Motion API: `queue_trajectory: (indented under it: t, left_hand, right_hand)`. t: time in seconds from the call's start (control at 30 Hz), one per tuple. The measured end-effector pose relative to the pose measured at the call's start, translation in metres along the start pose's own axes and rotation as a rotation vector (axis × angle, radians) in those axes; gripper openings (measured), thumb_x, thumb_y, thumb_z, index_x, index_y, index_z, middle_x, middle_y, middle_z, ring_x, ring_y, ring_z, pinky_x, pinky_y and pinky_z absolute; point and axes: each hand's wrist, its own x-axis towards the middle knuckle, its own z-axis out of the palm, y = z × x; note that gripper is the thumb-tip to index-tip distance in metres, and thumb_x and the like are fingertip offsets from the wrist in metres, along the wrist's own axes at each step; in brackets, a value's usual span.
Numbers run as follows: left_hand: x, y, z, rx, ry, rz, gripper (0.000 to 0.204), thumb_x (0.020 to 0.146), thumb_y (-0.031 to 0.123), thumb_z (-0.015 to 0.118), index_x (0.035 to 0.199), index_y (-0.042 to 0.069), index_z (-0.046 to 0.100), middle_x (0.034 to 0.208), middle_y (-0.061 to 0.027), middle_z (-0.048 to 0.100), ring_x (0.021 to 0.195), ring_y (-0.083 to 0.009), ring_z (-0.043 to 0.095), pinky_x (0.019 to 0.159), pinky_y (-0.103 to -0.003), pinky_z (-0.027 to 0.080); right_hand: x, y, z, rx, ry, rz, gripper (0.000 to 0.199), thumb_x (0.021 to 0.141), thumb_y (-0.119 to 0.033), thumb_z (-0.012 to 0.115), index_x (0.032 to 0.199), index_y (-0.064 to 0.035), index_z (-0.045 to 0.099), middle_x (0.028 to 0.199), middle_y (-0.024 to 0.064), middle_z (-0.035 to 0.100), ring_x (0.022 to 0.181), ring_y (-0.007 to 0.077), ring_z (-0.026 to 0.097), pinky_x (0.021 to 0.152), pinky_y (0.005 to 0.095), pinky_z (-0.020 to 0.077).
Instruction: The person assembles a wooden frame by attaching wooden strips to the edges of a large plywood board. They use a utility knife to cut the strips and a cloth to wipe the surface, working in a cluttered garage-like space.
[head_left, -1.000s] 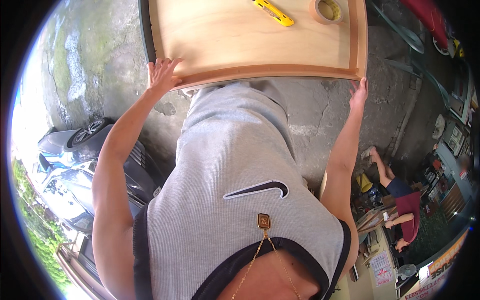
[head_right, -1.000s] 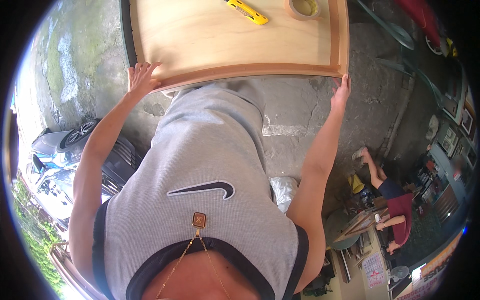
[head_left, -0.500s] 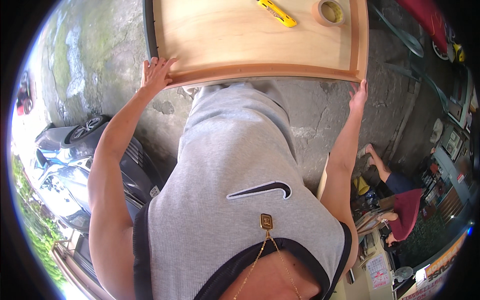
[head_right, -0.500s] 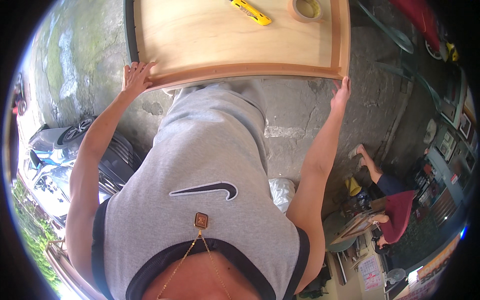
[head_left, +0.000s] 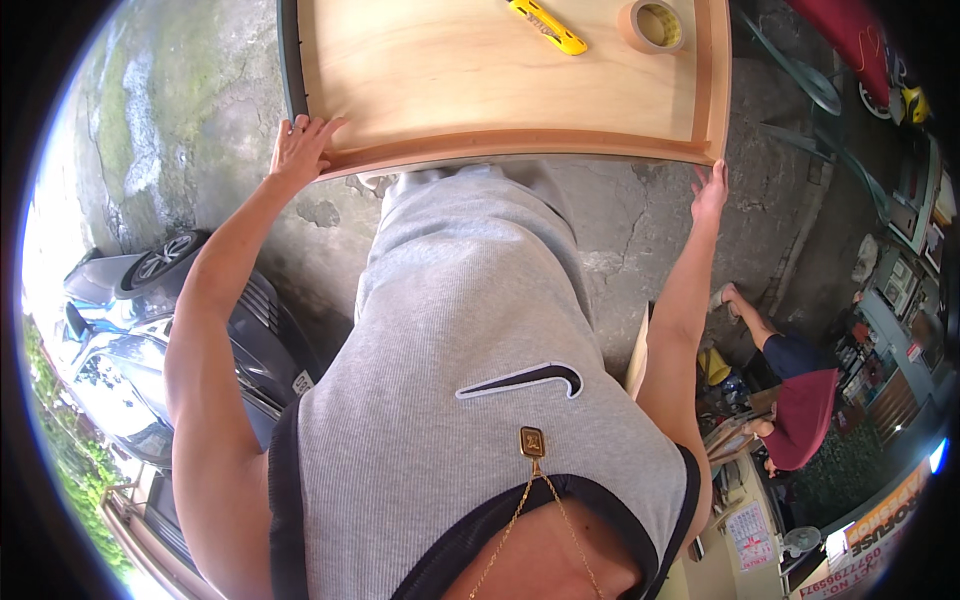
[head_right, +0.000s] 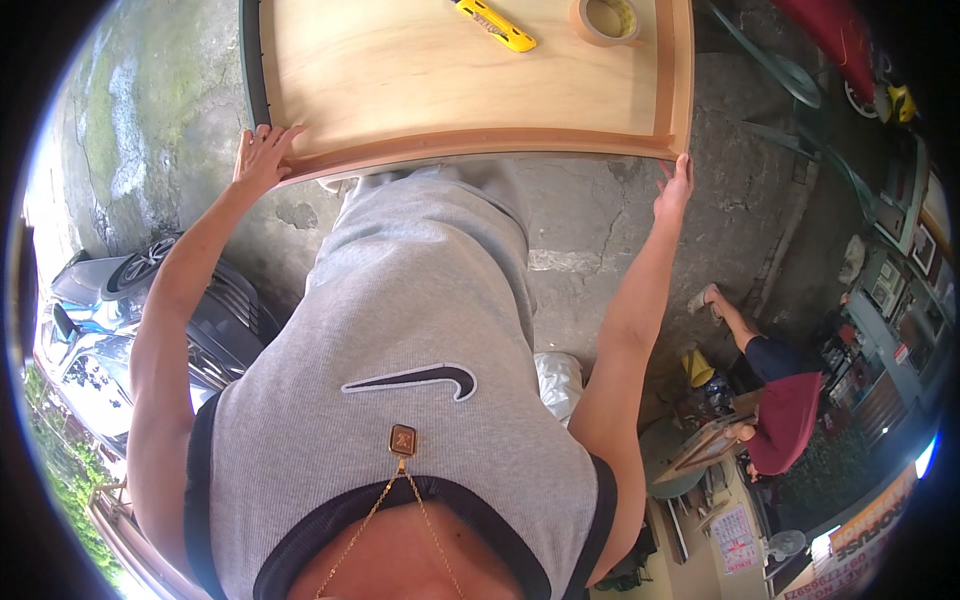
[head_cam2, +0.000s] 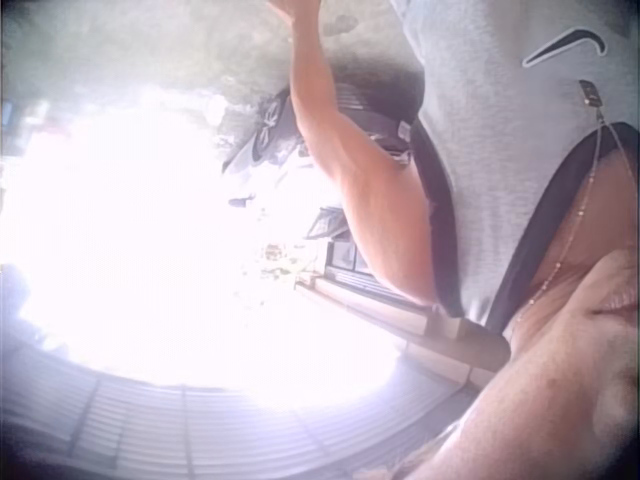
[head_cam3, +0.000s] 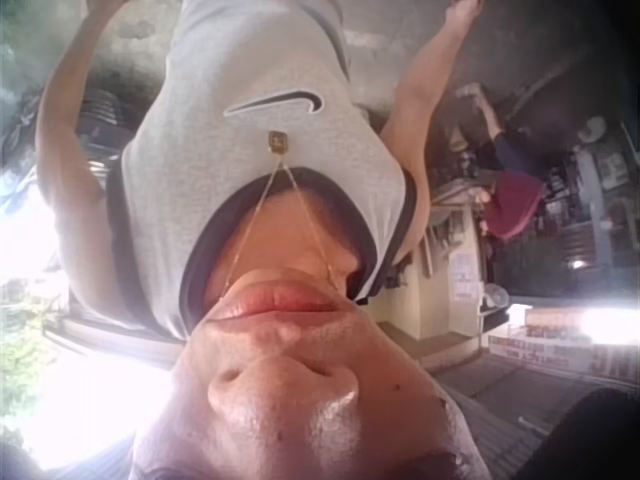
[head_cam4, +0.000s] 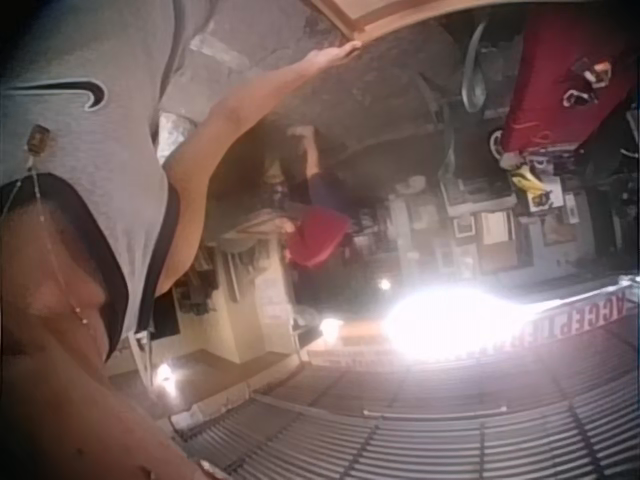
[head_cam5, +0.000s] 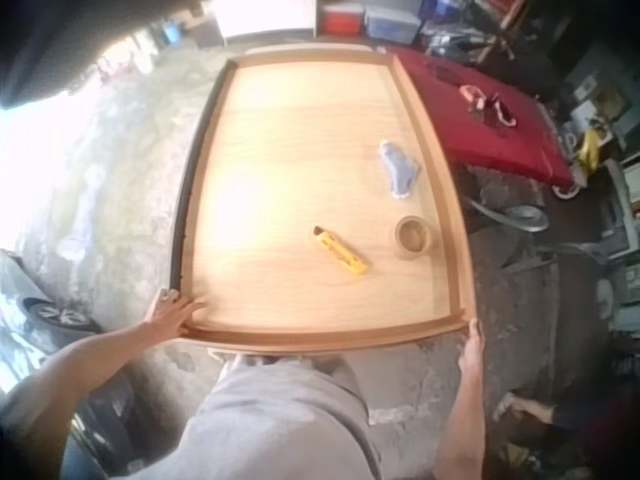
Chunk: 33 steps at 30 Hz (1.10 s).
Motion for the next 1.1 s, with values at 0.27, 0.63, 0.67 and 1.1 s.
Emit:
queue_trajectory:
  t: [0.27,0.63,0.67,1.1]
  left_hand:
    - [-0.003,-0.006,0.008,0.143,0.056,0.065,0.078,0.072,0.034,0.074,0.137,0.025,0.033,0.113,-0.0037,0.05,0.11,-0.0227,0.042,0.092,-0.042,0.03]
    - [0.006,0.007,-0.009,0.096,-0.095,-0.05,0.084,0.067,0.023,0.077,0.137,0.025,0.03,0.111,-0.0039,0.054,0.112,-0.0246,0.043,0.093,-0.044,0.03]
    - [0.006,0.009,-0.012,0.1,-0.102,-0.067,0.084,0.066,0.022,0.077,0.137,0.025,0.031,0.111,-0.0039,0.054,0.112,-0.0248,0.044,0.093,-0.044,0.03]
    - [0.017,0.012,0.015,0.078,-0.023,-0.124,0.065,0.065,0.011,0.068,0.126,0.012,0.045,0.115,-0.0099,0.053,0.116,-0.0294,0.042,0.1,-0.05,0.028]
  right_hand:
    - [0.003,0.004,-0.003,0.013,0.008,-0.002,0.073,0.09,-0.049,0.051,0.145,-0.0107,0.022,0.146,0.0084,0.03,0.121,0.0263,0.046,0.105,0.0552,0.0171]
    - [0.002,0.004,0.0,0.024,0.032,-0.015,0.07,0.091,-0.048,0.05,0.144,-0.0096,0.027,0.141,0.009,0.038,0.119,0.0258,0.048,0.104,0.0535,0.0197]
    - [0.004,0.008,-0.002,0.026,0.03,-0.014,0.071,0.09,-0.049,0.051,0.144,-0.0103,0.026,0.141,0.009,0.037,0.119,0.0258,0.047,0.104,0.0543,0.0193]
    - [0.001,0.003,-0.004,-0.002,0.023,-0.049,0.064,0.089,-0.05,0.051,0.14,-0.0138,0.037,0.139,0.0087,0.041,0.123,0.0253,0.044,0.103,0.0508,0.024]
